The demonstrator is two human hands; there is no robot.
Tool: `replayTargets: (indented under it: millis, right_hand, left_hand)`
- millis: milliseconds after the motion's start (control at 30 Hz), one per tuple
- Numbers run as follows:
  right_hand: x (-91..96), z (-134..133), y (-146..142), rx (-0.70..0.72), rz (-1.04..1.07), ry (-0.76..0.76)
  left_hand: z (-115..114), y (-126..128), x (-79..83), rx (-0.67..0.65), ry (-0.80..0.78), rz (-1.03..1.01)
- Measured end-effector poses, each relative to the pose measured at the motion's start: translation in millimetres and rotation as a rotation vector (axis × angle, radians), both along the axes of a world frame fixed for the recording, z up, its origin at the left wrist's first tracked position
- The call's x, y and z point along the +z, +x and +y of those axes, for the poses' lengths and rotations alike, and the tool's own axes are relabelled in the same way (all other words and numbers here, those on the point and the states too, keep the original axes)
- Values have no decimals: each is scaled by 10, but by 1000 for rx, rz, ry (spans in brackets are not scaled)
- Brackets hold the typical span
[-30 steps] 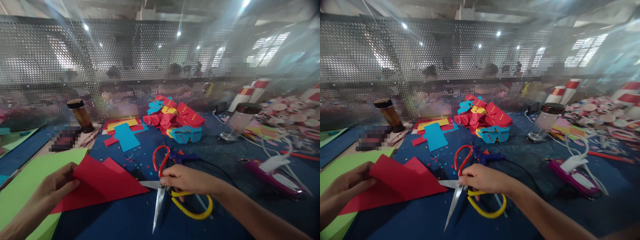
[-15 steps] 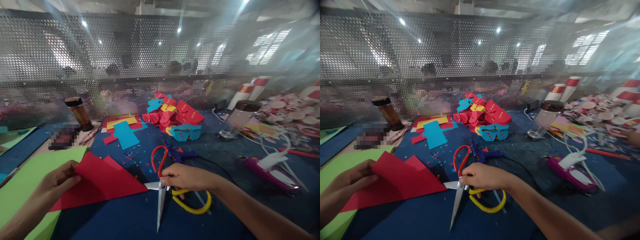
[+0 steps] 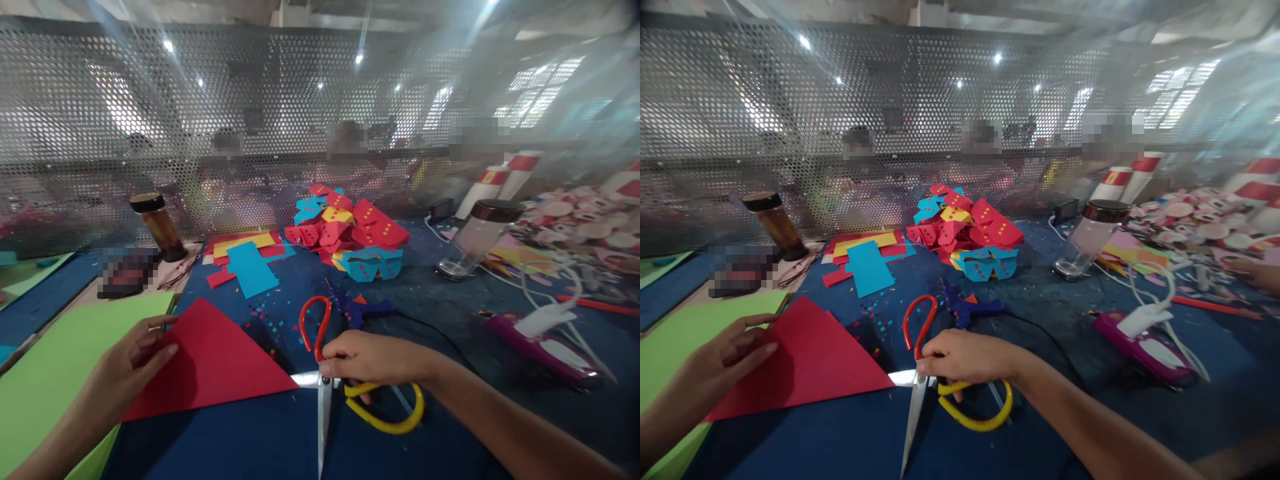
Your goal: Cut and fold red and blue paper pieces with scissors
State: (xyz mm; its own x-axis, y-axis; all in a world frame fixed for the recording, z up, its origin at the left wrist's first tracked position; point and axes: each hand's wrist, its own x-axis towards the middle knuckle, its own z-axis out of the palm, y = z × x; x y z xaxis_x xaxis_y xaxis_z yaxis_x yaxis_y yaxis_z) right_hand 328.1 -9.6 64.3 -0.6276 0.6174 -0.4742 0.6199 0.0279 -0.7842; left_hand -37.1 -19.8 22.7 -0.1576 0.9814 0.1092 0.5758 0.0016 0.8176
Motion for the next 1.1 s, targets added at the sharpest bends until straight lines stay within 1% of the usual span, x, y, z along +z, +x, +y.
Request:
replayTargets:
  millis: [100,167,233,300,400,433,467,533,600,767,933,1000,1100]
  right_hand:
    - [-43,17,7,9,-10,10]
    - [-74,30,12,15,-21,19]
    - [-94,39,14,18,-27,29]
    - [-103,42,15,22,-30,34]
    - [-107,42,16,24,-35,32]
    - [-107,41,17,20,-35,33]
    - [-107,40,17,16,-34,35]
    - [-105,37,14,14,-40,34]
    - [-97,34,9,19,-48,31]
    - [-65,30,4,10,-37,49]
    - [-47,37,28,-2,-48,45]
    - [-47,39,34,0,-53,54]
    - [-44,42,31,18,-66,79]
  left_hand:
    - [26,-43,-87,-57,73,103]
    - [30,-68,-125,-92,139,246]
    - [6,-69,-136,-178,219,390]
    - [-51,-40,-127,-328,277,499]
    - [-156,43,-117,-603,250,620]
    - [-184,72,-121,-679,236,668]
    - [-203,100,-129,-729,238,716]
    - [-216,149,-152,-749,276,802]
    - [-200,189,-178,-713,348,853]
    - [-141,252,-233,-673,478,887]
    - [-143,260,-261,-653,491,914]
    - [-139,255,-237,-681,485,956]
    - [-98,250,-164,-758,484,1012]
